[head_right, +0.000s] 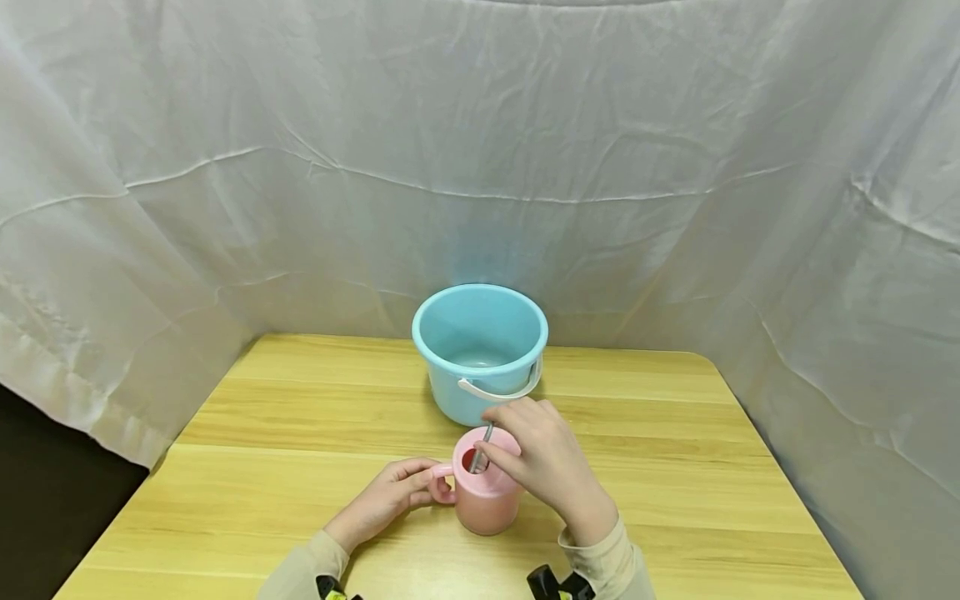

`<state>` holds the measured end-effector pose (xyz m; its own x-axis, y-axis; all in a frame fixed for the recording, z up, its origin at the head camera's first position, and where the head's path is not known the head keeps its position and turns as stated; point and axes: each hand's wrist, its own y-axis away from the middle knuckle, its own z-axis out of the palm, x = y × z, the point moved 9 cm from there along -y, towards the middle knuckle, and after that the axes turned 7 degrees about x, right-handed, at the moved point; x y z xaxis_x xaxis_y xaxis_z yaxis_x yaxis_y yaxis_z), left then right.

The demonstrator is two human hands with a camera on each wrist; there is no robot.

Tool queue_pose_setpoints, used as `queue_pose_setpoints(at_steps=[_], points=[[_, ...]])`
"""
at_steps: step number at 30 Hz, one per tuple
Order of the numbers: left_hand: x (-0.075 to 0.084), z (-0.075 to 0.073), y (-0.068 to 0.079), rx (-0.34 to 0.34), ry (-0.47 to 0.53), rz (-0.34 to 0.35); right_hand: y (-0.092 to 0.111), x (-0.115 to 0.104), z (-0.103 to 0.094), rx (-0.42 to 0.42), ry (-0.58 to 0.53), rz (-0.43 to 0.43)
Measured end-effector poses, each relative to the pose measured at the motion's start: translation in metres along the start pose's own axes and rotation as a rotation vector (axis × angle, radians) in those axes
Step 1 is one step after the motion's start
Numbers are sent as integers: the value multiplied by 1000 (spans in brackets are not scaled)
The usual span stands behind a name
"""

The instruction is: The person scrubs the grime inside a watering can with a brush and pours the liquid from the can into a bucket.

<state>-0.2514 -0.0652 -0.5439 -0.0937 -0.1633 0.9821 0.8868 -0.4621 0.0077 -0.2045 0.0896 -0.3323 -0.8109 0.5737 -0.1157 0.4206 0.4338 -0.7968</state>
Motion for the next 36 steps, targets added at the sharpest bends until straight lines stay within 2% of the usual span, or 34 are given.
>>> queue_pose_setpoints(at_steps=[11, 16, 20, 27, 36], points=[[1, 0, 1, -2, 2, 3, 3, 2, 22, -112, 37, 39], [2, 1, 1, -2, 0, 1, 9, 6, 34, -212, 94, 105], [2, 1, 1, 4, -3, 3, 13, 9, 39, -260, 123, 147], [2, 1, 1, 2, -1, -4, 15, 13, 42, -295, 125, 167], [2, 2, 1, -5, 8, -4, 12, 10, 41, -262, 75, 98]])
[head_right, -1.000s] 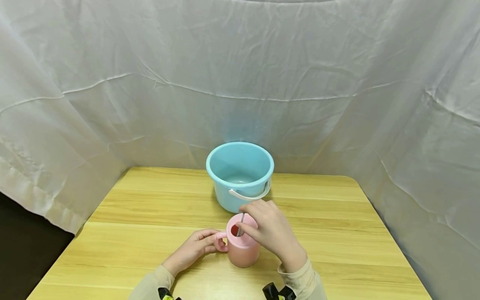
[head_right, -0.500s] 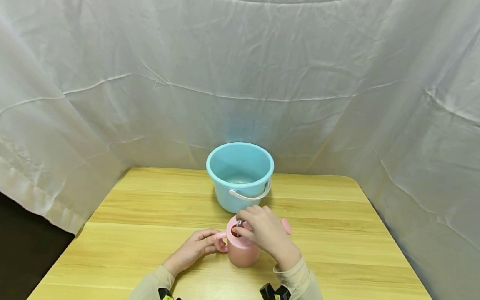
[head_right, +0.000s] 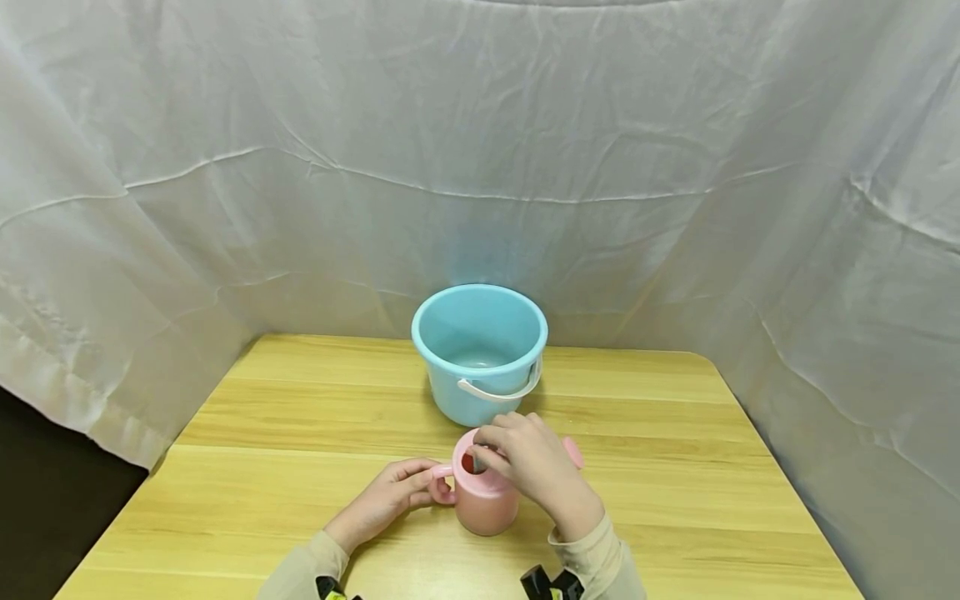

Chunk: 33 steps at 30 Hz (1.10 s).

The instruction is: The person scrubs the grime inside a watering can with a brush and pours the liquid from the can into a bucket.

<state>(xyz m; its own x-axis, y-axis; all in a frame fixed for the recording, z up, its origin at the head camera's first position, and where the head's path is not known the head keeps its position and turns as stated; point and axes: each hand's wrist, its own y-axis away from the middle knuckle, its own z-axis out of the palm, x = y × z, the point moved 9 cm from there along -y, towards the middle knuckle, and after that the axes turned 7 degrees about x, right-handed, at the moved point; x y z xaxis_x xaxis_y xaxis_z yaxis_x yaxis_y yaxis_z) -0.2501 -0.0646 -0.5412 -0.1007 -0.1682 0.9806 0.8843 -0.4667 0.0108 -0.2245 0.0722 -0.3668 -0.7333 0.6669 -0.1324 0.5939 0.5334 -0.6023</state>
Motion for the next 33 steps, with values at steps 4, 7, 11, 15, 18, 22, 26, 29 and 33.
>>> queue_pose_setpoints(at_steps=[4, 7, 11, 15, 18, 22, 26, 29, 33], points=[[0, 0, 0, -2, -2, 2, 0, -1, 3, -62, -76, 8], [0, 0, 0, -3, -4, 8, 1, -2, 7, -122, -149, 33], [0, -1, 0, -3, -6, 17, 1, -3, 8, -132, -188, 36], [0, -1, 1, -3, -6, 20, -2, -9, -2, -27, -180, -33], [1, 0, 1, -4, -6, 26, -3, -13, -13, 69, -200, -85], [1, 0, 1, -4, -3, 29, -3, -16, -24, 154, -228, -125], [1, 1, 1, -6, 0, 29, -3, -17, -28, 195, -210, -143], [0, 1, 0, -6, -1, 26, -3, -18, -27, 196, -191, -142], [1, 2, -1, -5, -3, 32, -3, -16, -21, 148, -152, -118]])
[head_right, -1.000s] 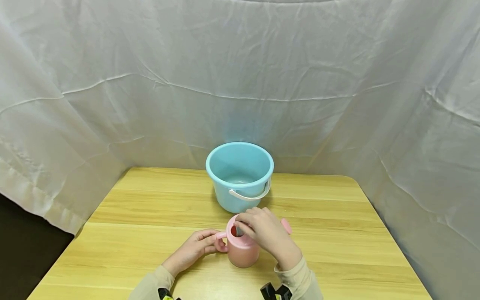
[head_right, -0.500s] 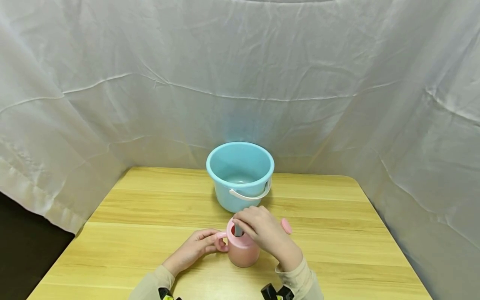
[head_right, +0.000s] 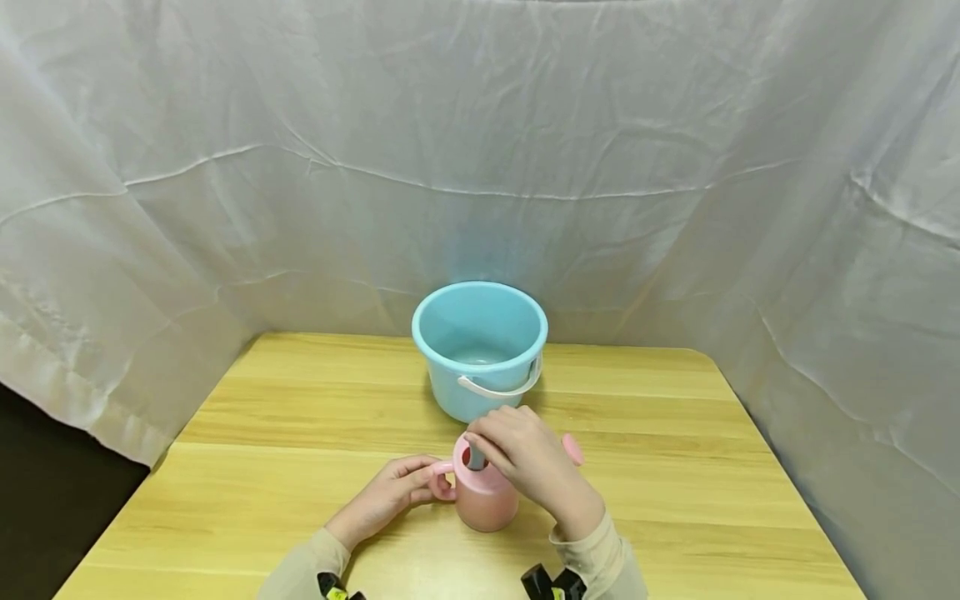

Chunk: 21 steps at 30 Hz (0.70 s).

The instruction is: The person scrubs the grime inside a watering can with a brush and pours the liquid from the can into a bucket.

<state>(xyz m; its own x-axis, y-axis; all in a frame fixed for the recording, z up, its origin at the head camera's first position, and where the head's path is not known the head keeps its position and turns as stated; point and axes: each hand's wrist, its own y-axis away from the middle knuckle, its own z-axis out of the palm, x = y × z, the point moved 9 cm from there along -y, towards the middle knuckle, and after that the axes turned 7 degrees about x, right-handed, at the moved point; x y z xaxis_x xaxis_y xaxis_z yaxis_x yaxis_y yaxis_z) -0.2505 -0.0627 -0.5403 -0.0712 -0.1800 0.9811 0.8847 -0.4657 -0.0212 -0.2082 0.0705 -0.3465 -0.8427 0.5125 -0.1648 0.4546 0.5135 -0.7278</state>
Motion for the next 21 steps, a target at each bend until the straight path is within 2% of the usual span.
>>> queue_pose_setpoints(at_steps=[5, 9, 16, 21], points=[[2, 1, 0, -12, 0, 28, 2, 6, 14, -116, 77, 62], [2, 1, 1, -11, 2, 20, 6, 13, 22, -182, 113, 132], [3, 1, 1, -2, -10, 23, 8, 19, 23, -205, 91, 204], [2, -1, 2, 5, -16, 3, 10, 19, 27, -261, 40, 232]])
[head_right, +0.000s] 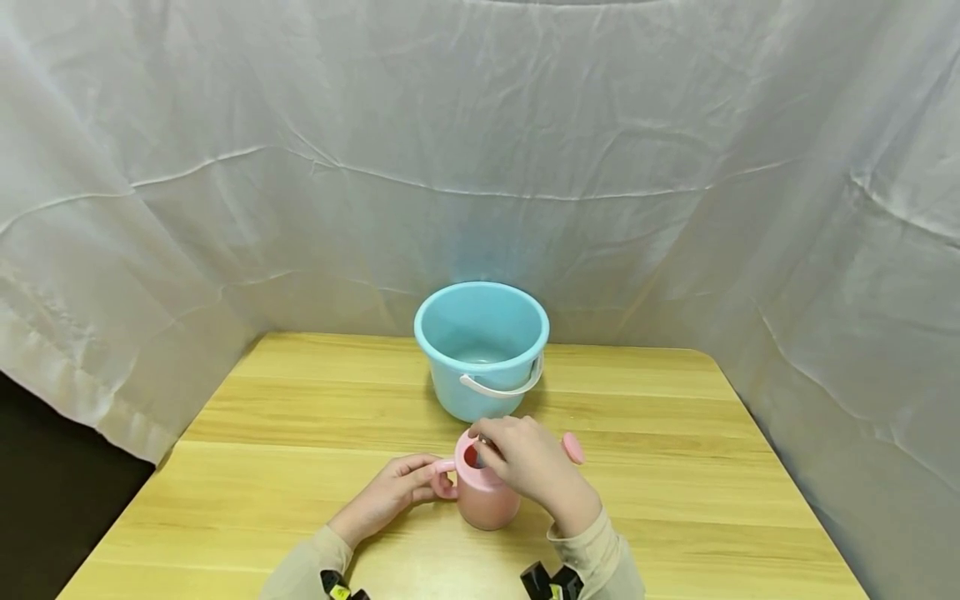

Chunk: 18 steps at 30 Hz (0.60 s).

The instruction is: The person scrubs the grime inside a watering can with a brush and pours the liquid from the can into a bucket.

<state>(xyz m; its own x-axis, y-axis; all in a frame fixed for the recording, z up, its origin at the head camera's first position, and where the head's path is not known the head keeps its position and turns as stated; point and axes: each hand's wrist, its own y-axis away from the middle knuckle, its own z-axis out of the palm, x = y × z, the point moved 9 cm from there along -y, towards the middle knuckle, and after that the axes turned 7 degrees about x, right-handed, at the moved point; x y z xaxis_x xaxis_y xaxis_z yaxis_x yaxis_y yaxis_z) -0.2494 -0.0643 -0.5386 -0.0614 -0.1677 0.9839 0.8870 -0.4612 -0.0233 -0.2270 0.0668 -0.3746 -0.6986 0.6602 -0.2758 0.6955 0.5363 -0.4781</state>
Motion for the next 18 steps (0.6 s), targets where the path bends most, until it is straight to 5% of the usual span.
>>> queue_pose_setpoints(at_steps=[9, 18], points=[[1, 1, 0, -4, 10, 36, 2, 1, 7, -116, -74, 51], [3, 2, 0, -6, 5, 20, 0, -4, 0, 19, 56, -56]])
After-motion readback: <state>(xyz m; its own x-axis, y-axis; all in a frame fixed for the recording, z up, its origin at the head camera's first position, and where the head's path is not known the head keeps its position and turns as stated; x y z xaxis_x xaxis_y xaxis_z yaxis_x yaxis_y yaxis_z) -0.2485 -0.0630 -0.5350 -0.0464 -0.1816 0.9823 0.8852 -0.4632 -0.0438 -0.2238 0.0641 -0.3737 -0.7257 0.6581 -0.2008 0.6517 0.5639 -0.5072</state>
